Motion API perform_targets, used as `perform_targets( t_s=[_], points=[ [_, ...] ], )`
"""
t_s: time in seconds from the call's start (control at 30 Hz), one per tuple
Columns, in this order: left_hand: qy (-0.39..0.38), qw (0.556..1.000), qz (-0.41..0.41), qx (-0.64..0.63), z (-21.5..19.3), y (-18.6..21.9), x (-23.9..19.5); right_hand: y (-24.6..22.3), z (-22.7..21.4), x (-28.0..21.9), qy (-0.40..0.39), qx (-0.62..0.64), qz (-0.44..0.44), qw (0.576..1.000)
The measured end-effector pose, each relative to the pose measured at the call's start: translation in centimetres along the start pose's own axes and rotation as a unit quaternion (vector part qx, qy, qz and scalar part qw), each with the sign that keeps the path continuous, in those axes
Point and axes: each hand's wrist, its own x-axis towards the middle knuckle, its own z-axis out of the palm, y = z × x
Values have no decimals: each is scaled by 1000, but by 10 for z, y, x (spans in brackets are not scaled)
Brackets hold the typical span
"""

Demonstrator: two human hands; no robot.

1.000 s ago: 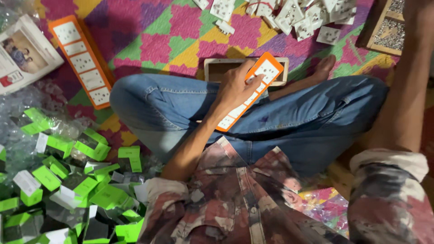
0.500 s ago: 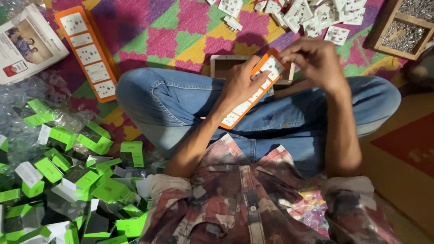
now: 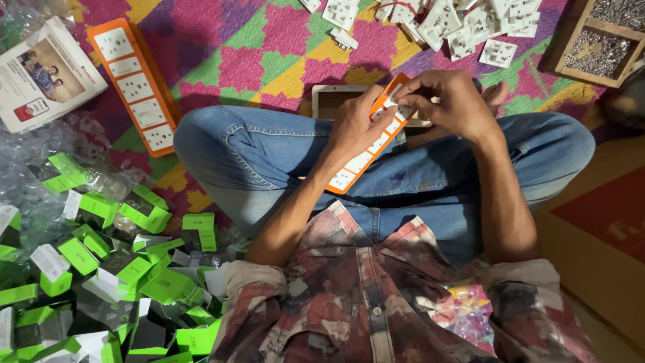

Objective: The person sits on the floor assembling white electrical socket modules into an orange plastic frame. They pick up small metal screws from a wooden box and insert them into the modules to secure them in place.

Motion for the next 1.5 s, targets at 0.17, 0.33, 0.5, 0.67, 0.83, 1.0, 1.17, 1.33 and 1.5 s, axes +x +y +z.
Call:
perform_targets(
  t_s=[0.17, 0.33, 0.5, 0.67, 0.83, 1.0, 1.17, 1.33, 1.5],
  points=[
    [5, 1000, 7, 19, 2, -5, -2, 8, 1, -4, -18, 13, 22, 999],
    [11, 999, 7, 30, 5, -11, 4, 26, 7, 0, -18, -14, 23, 999],
    [15, 998, 10, 60, 9, -21, 2, 37, 19, 7, 18, -51, -80, 995],
    [27, 998, 14, 60, 11, -20, 6, 25, 20, 6, 70, -100, -104, 987],
    [27, 997, 6, 73, 11, -24, 8, 29, 26, 5, 103, -100, -105, 984],
    [26, 998, 10, 58, 11, -26, 2, 30, 29, 2, 132, -88, -196, 968],
    [21, 998, -1, 53, 12, -24, 4, 18, 24, 1, 58, -71, -69, 993],
    [19, 996, 5, 88, 10, -25, 3, 23, 27, 2, 52, -15, -32, 998],
    [8, 998, 8, 66, 7, -23, 3, 39, 29, 8, 45, 88, -71, 993]
  ],
)
